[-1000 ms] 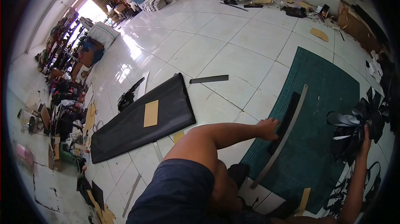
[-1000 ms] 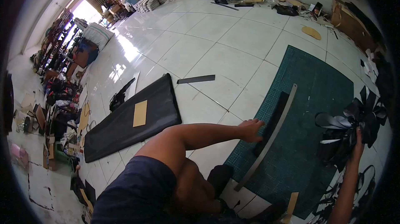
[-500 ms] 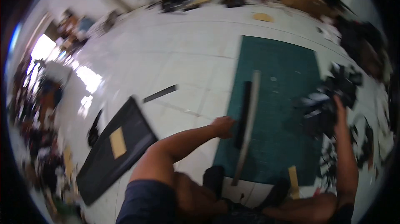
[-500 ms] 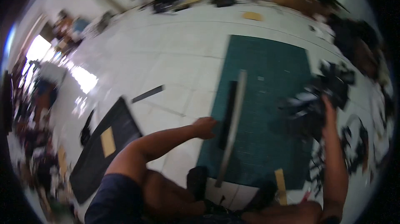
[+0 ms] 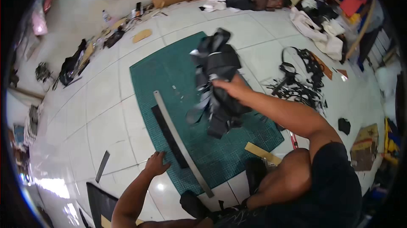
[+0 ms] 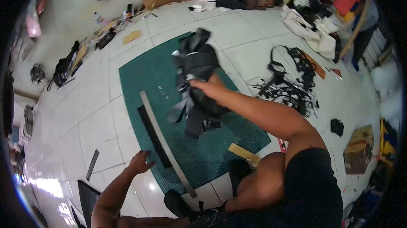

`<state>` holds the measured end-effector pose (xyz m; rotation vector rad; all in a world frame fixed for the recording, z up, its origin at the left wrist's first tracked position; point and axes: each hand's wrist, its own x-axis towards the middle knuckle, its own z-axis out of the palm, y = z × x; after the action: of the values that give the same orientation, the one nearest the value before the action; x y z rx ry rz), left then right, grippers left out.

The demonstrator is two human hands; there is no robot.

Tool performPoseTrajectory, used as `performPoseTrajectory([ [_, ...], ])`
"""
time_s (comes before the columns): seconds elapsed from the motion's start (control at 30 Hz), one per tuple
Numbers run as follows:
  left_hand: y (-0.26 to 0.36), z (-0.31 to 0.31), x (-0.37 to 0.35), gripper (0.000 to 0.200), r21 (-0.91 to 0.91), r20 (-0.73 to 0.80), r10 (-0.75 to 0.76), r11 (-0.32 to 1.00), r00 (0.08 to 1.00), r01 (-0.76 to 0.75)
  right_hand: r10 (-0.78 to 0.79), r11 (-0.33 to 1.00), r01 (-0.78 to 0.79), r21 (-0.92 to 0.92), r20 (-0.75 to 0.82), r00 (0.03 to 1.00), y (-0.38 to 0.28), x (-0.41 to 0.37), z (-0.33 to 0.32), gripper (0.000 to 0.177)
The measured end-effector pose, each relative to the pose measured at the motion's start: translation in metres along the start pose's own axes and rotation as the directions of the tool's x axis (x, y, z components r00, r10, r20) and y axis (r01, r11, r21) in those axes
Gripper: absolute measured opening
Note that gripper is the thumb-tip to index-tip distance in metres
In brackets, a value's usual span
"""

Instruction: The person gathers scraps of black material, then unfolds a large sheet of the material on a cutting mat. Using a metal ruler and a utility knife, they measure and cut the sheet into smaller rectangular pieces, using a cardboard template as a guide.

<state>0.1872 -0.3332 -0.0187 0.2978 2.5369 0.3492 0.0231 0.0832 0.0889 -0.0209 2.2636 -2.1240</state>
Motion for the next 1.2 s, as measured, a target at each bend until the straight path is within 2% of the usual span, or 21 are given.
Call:
performPoseTrajectory([
  [0.03, -0.001, 0.001, 0.001, 0.066, -0.024, -0.022, 0.018, 1.0, 1.0, -0.019, -0.028, 1.0, 0.028, -0.006, 0.02, 0.999, -0.008, -0.009, 0.008, 0.068],
  [0.07, -0.003, 0.002, 0.003, 0.065, -0.045, -0.038, 0.046, 0.998, 0.998, -0.048, 0.035, 0.999, -0.033, -0.033, 0.059, 0.998, -0.006, -0.012, 0.012, 0.065],
  [0.1, -0.018, 0.009, -0.003, 0.064, -0.037, -0.094, 0.071, 0.997, 0.993, -0.075, 0.036, 0.997, -0.05, 0.059, 0.216, 0.976, -0.003, -0.013, 0.016, 0.074],
  [0.13, -0.018, 0.016, 0.012, 0.062, -0.017, -0.106, 0.171, 0.985, 0.98, -0.173, 0.086, 0.991, -0.072, -0.117, 0.12, 0.989, 0.004, -0.025, 0.032, 0.09],
  [0.17, -0.02, 0.019, 0.015, 0.061, -0.034, -0.124, 0.182, 0.982, 0.975, -0.188, 0.105, 0.986, -0.086, -0.145, 0.13, 0.986, 0.017, -0.025, 0.041, 0.103],
  [0.2, -0.022, 0.018, 0.015, 0.06, -0.038, -0.114, 0.194, 0.979, 0.974, -0.199, -0.014, 0.996, 0.03, -0.089, 0.178, 0.984, 0.037, -0.022, 0.052, 0.095],
  [0.23, -0.019, 0.016, 0.015, 0.059, -0.042, -0.104, 0.191, 0.98, 0.976, -0.196, 0.022, 0.993, -0.003, -0.119, 0.164, 0.986, 0.034, -0.027, 0.06, 0.094],
  [0.27, -0.016, 0.014, 0.015, 0.058, -0.045, -0.097, 0.179, 0.982, 0.979, -0.184, -0.027, 0.996, 0.042, -0.077, 0.193, 0.981, 0.053, -0.021, 0.072, 0.095],
  [0.33, -0.015, 0.013, 0.017, 0.057, -0.044, -0.073, 0.157, 0.986, 0.985, -0.161, 0.03, 0.99, -0.003, -0.141, 0.194, 0.98, 0.052, -0.025, 0.087, 0.099],
  [0.5, -0.021, 0.019, 0.023, 0.059, -0.029, -0.049, 0.178, 0.983, 0.983, -0.18, 0.054, 0.996, -0.038, -0.076, 0.225, 0.973, 0.002, -0.041, 0.098, 0.105],
  [0.63, -0.024, 0.018, 0.031, 0.053, -0.052, 0.065, 0.311, 0.95, 0.948, -0.308, 0.121, 0.991, -0.108, -0.079, 0.194, 0.973, -0.015, -0.038, 0.112, 0.107],
  [0.67, -0.029, 0.02, 0.033, 0.05, -0.082, 0.02, 0.392, 0.917, 0.92, -0.39, 0.137, 0.99, -0.126, -0.066, 0.213, 0.967, -0.021, -0.038, 0.112, 0.107],
  [0.77, -0.024, 0.019, 0.024, 0.04, 0.028, 0.002, 0.357, 0.934, 0.934, -0.357, 0.163, 0.987, -0.158, -0.042, 0.259, 0.952, -0.032, -0.037, 0.109, 0.108],
  [0.83, -0.018, 0.015, 0.023, 0.046, -0.056, 0.063, 0.241, 0.97, 0.969, -0.237, 0.167, 0.986, -0.162, -0.044, 0.258, 0.951, -0.032, -0.035, 0.111, 0.108],
  [0.87, -0.016, 0.014, 0.022, 0.049, -0.098, 0.095, 0.182, 0.98, 0.979, -0.173, 0.142, 0.99, -0.138, -0.033, 0.256, 0.956, -0.028, -0.033, 0.113, 0.107],
  [0.97, -0.021, 0.022, 0.023, 0.057, -0.141, -0.024, 0.244, 0.959, 0.969, -0.245, 0.046, 0.999, -0.04, -0.036, 0.204, 0.978, 0.0, -0.02, 0.114, 0.107],
  [1.03, -0.021, 0.019, 0.021, 0.063, -0.008, 0.005, 0.157, 0.988, 0.988, -0.157, -0.049, 0.994, 0.06, -0.087, 0.13, 0.99, 0.014, -0.013, 0.107, 0.106],
  [1.07, -0.021, 0.02, 0.017, 0.065, 0.053, 0.016, 0.105, 0.993, 0.994, -0.106, -0.057, 0.995, 0.065, -0.082, 0.097, 0.994, 0.018, -0.012, 0.097, 0.102],
  [1.1, -0.016, 0.02, 0.016, 0.065, 0.026, 0.011, 0.115, 0.993, 0.993, -0.115, -0.065, 0.994, 0.069, -0.08, 0.06, 0.996, 0.014, -0.014, 0.072, 0.098],
  [1.17, -0.006, 0.014, 0.012, 0.065, -0.029, -0.011, 0.124, 0.992, 0.992, -0.124, -0.003, 1.0, 0.006, -0.025, 0.102, 0.995, -0.021, -0.029, 0.01, 0.089],
  [1.2, -0.001, 0.011, 0.011, 0.065, -0.001, -0.008, 0.104, 0.995, 0.995, -0.104, -0.024, 0.999, 0.027, -0.04, 0.075, 0.997, -0.011, -0.021, -0.013, 0.083],
])
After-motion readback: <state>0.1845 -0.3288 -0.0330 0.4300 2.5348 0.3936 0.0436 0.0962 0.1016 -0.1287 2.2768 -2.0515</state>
